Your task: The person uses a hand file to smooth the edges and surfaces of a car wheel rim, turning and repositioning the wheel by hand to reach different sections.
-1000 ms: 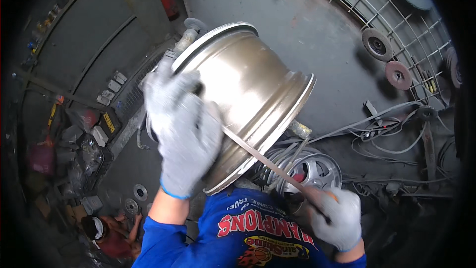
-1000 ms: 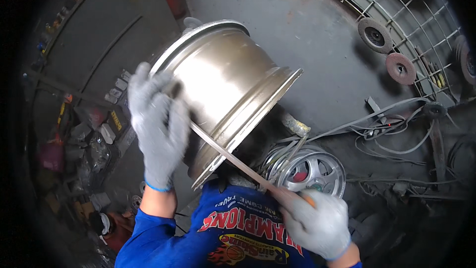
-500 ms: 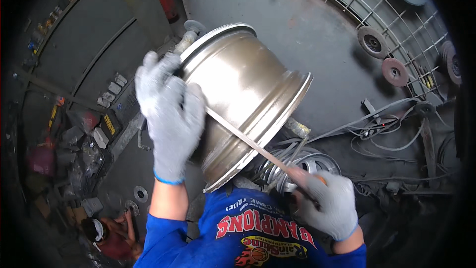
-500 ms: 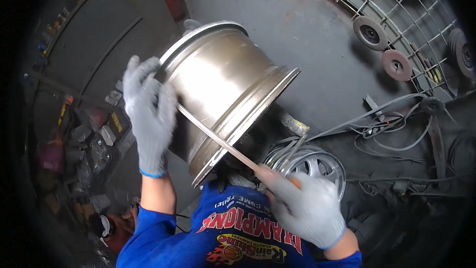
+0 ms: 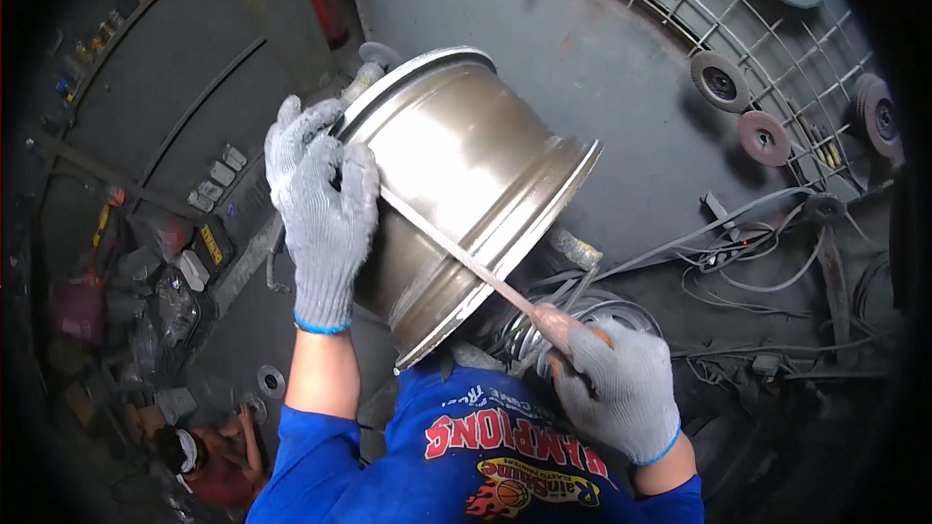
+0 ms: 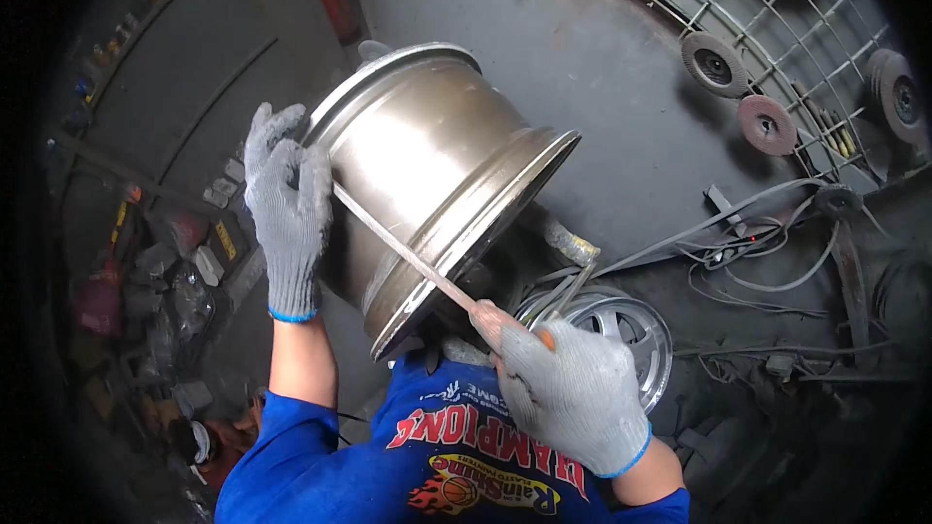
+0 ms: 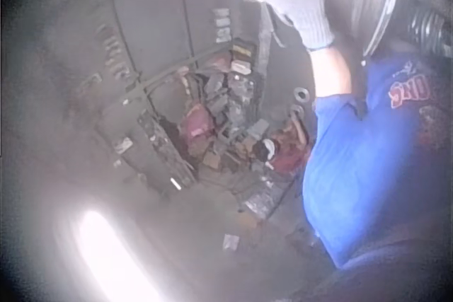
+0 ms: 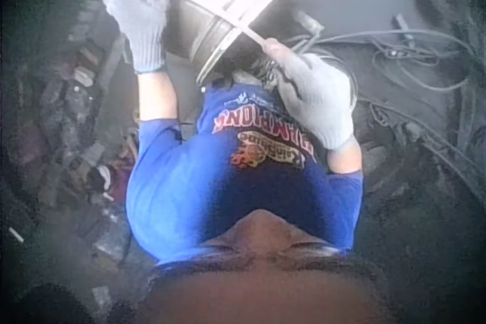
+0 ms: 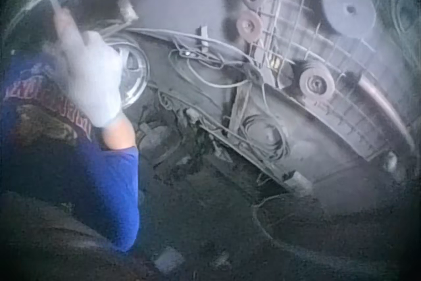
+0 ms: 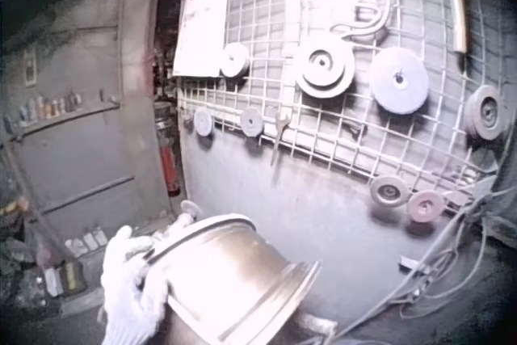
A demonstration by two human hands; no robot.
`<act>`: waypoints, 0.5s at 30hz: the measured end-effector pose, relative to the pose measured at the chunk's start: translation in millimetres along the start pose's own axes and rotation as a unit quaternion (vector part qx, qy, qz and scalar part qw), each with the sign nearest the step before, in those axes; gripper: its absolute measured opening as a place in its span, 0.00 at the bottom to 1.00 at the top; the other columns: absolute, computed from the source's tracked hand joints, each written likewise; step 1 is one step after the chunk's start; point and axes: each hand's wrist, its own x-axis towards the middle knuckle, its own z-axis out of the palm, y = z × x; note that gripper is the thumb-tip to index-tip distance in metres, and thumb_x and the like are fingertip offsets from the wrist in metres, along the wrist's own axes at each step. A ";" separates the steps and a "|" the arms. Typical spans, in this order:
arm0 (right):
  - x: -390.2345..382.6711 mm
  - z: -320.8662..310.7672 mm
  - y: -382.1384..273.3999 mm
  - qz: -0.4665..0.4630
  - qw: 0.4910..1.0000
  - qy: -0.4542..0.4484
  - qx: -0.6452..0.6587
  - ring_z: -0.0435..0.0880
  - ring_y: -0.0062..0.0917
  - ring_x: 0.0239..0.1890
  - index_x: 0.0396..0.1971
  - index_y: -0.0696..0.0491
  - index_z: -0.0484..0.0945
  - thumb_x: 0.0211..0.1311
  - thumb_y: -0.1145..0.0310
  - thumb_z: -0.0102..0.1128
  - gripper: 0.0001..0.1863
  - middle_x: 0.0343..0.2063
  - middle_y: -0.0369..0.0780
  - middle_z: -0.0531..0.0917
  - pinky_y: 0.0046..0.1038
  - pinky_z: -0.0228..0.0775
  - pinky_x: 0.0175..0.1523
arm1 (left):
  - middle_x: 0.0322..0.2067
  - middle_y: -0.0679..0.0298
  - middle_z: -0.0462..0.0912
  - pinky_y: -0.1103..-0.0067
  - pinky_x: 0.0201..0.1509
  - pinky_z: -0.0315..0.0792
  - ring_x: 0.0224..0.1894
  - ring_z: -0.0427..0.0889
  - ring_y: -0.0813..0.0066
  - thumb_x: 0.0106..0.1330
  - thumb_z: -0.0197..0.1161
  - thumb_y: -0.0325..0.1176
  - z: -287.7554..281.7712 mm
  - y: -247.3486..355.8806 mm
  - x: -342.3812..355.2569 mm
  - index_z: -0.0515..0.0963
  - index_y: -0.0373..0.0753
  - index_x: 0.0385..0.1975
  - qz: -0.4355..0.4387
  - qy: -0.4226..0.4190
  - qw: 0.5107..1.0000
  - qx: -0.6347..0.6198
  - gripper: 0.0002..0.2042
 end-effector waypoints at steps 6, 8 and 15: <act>-77.6 -36.0 9.7 0.060 0.997 -0.046 0.001 0.80 0.37 0.19 0.57 0.43 0.88 0.55 0.71 0.73 0.26 0.21 0.40 0.78 0.35 0.73 0.25 | 0.56 0.52 0.82 0.43 0.80 0.54 0.74 0.68 0.36 0.57 0.69 0.28 -9.6 69.9 -29.2 0.82 0.32 0.24 0.053 -0.107 0.990 -0.076 0.06; -91.0 -36.3 4.6 0.083 0.996 0.021 0.004 0.83 0.42 0.22 0.43 0.53 0.90 0.46 0.75 0.72 0.19 0.21 0.43 0.82 0.38 0.73 0.29 | 0.56 0.52 0.82 0.44 0.80 0.54 0.74 0.68 0.36 0.57 0.69 0.28 -9.3 73.0 -30.5 0.82 0.33 0.24 0.063 -0.121 0.987 -0.084 0.06; -1.1 -7.2 -0.9 0.044 0.999 -0.013 0.000 0.82 0.41 0.22 0.51 0.49 0.90 0.49 0.74 0.73 0.24 0.23 0.43 0.82 0.38 0.73 0.29 | 0.55 0.49 0.84 0.50 0.77 0.59 0.71 0.72 0.40 0.62 0.67 0.28 -1.4 0.4 5.0 0.82 0.30 0.26 0.031 -0.023 0.999 0.018 0.07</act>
